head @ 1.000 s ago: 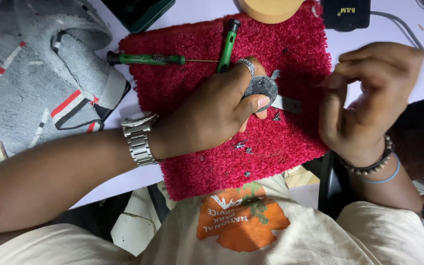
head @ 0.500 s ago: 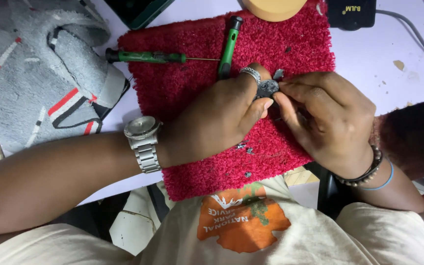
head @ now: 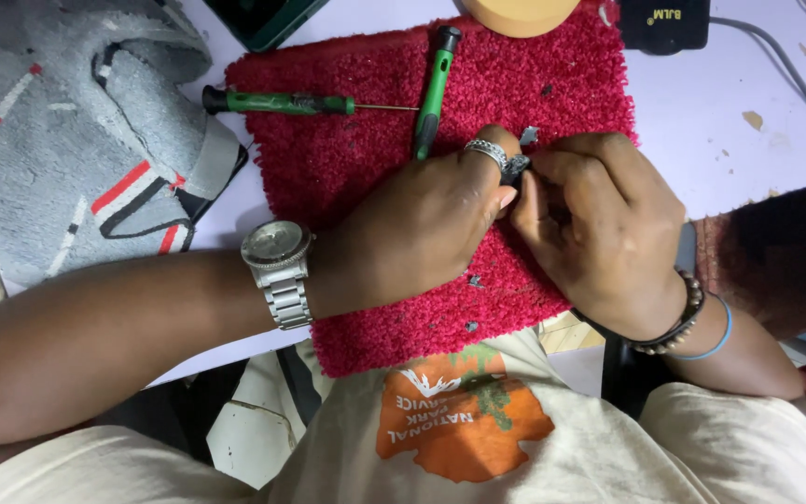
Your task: Scraping and cleaning a small electronic component using a small metal tool on a repair bench.
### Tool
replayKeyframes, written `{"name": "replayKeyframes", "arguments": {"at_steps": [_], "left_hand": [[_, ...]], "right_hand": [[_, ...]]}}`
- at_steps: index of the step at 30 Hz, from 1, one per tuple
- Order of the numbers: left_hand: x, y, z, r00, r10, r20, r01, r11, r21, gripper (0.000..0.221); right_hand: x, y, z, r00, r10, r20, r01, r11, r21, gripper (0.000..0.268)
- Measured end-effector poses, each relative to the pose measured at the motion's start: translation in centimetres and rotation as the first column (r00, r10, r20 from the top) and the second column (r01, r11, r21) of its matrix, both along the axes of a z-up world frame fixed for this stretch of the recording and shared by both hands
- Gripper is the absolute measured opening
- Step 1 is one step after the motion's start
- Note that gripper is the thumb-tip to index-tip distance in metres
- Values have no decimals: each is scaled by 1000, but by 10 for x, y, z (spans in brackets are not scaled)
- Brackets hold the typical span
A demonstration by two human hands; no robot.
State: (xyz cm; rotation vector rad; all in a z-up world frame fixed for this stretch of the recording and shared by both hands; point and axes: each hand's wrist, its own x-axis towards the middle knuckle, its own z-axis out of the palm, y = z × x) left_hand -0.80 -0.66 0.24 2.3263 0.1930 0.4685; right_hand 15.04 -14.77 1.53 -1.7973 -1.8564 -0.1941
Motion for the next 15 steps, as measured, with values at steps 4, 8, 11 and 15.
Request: {"name": "replayKeyframes", "arguments": {"at_steps": [4,8,11,15], "left_hand": [[1,-2,-6,1000,-4,-24,5,998,61,16],[2,-3,-4,1000,-6,-15,7,997,73,13],[6,-4,-2,993,11,-115,-7,999,34,8],[8,-1,-18,997,74,-37,-71,993,91,30]], "right_hand": [[-5,1,-6,999,-50,21,50,999,2,13],[-8,3,-10,998,-65,22,64,997,50,7],[-10,4,-11,998,-56,-6,57,997,57,6],[-7,6,-8,996,-57,-61,56,998,-10,7]]}}
